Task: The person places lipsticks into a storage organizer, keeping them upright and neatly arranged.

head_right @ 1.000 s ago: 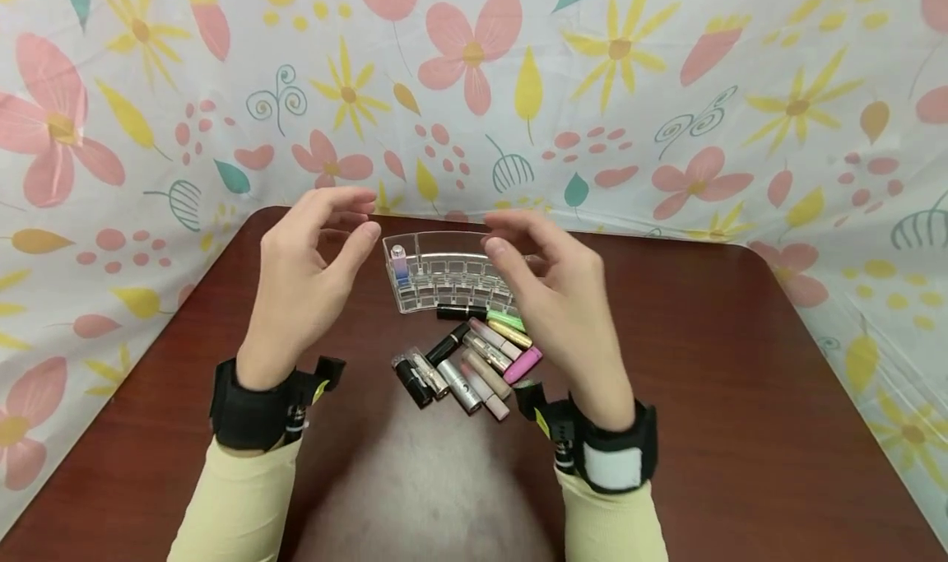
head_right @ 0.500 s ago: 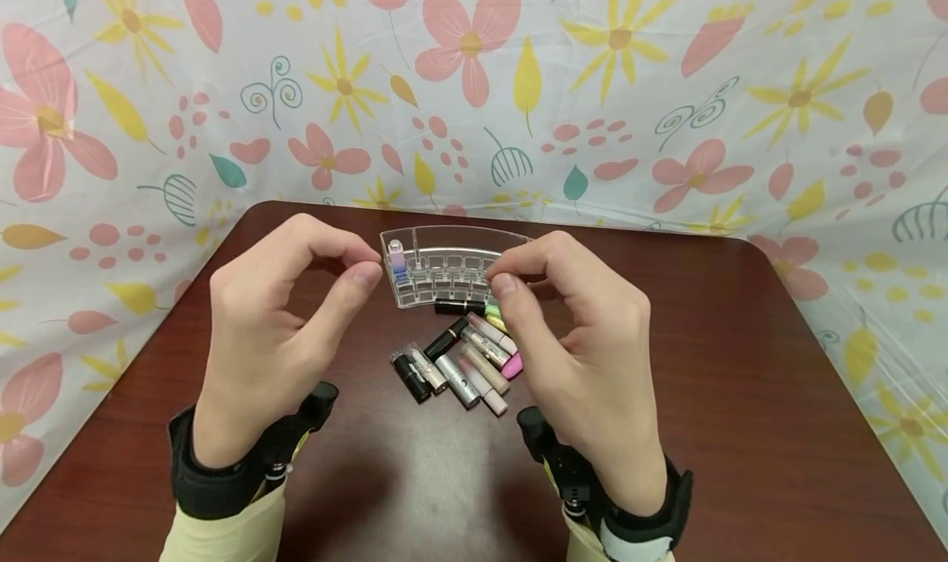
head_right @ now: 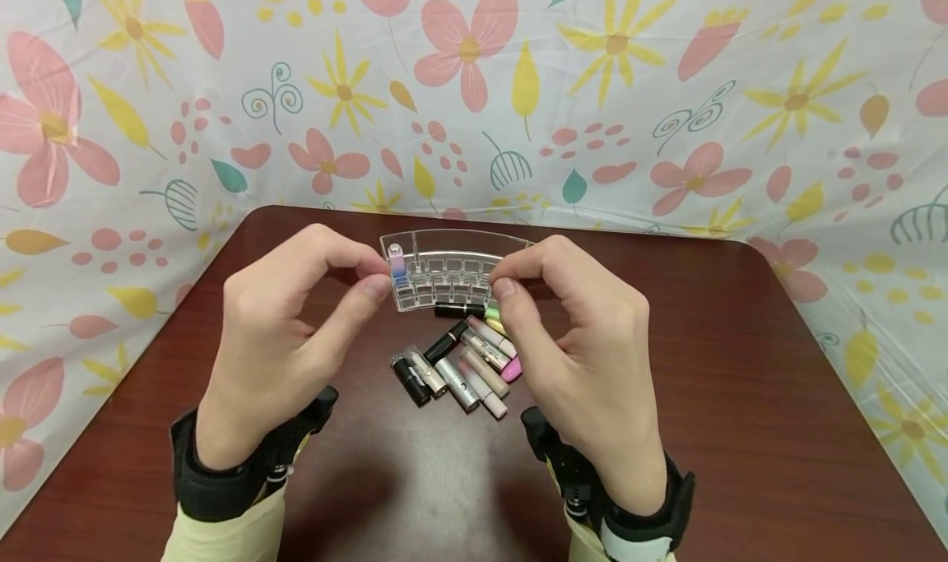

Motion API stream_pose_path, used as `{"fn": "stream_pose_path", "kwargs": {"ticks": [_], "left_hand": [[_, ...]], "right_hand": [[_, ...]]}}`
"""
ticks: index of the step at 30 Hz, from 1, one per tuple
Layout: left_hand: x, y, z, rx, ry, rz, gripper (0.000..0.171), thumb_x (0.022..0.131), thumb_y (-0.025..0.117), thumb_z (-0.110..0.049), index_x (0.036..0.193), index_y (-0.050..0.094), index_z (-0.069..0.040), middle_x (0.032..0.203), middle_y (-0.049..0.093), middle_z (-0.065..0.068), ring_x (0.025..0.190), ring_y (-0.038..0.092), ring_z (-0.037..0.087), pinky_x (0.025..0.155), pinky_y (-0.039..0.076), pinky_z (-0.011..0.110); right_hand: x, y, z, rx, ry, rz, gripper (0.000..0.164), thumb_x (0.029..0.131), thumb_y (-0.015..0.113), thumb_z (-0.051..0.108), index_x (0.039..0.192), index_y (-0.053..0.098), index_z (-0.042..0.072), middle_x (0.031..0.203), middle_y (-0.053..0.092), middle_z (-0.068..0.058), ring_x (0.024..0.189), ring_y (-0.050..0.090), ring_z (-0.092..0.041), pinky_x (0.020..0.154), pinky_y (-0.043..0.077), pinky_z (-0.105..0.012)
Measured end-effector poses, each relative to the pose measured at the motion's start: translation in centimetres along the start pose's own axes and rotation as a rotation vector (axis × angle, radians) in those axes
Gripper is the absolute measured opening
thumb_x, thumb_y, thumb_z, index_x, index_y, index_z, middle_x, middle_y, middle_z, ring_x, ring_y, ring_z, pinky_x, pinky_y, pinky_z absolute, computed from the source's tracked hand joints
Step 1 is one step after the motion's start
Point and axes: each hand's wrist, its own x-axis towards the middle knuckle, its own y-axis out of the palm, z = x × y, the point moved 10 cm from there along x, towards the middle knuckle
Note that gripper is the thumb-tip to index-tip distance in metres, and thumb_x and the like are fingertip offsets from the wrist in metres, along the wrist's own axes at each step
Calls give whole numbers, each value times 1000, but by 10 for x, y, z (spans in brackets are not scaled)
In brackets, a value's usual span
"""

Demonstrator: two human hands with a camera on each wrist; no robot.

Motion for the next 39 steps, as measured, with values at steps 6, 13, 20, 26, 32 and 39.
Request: {"fn": "stream_pose_path", "kwargs": {"ticks": [6, 13, 20, 26, 32, 39], "left_hand": [[-8, 41, 16, 214, 22, 243, 14, 100, 65, -23, 110, 68, -15, 99, 64, -6, 81, 56, 6, 70, 49, 22], [-18, 71, 43, 375, -7, 417, 25, 97, 68, -24, 122, 66, -16, 106, 63, -3, 76, 57, 12, 67, 52, 28], [-30, 79, 46, 398, -83, 527, 37, 95, 72, -34, 127, 64, -17, 110, 63, -1, 74, 59, 14, 65, 53, 31], [-49, 114, 65, 398, -165, 713, 40, 97, 68, -37, 130, 61, -16, 113, 62, 3, 79, 64, 18, 66, 56, 36], [-73, 165, 96, 410, -179, 840, 31, 97, 68, -32, 118, 64, -11, 102, 63, 5, 80, 65, 17, 60, 54, 32], [-92, 195, 122, 388, -155, 865, 14, 96, 67, -14, 109, 66, -10, 97, 63, 6, 79, 65, 20, 57, 52, 34]], "right_hand": [[3, 4, -5, -148, -20, 85, 9, 93, 68, 2, 92, 74, 8, 84, 69, -1, 77, 58, -4, 73, 46, -15], [2, 12, -20, -312, 0, 203, 15, 88, 73, -1, 100, 72, 8, 90, 71, 5, 83, 63, 2, 75, 51, -7], [-8, 28, -35, -486, -65, 338, 31, 84, 81, 7, 112, 70, 8, 98, 70, 5, 80, 70, -6, 69, 53, -17], [-22, 54, -70, -650, 14, 511, 29, 88, 78, 24, 115, 70, 17, 103, 70, 5, 81, 69, -11, 58, 51, -37], [-39, 88, -128, -728, 131, 703, 18, 92, 74, 25, 108, 71, 18, 95, 70, 2, 73, 64, -16, 51, 47, -35], [-65, 109, -183, -766, 335, 916, 19, 91, 71, 19, 110, 68, 15, 96, 71, -2, 65, 57, -16, 48, 43, -34]]}}
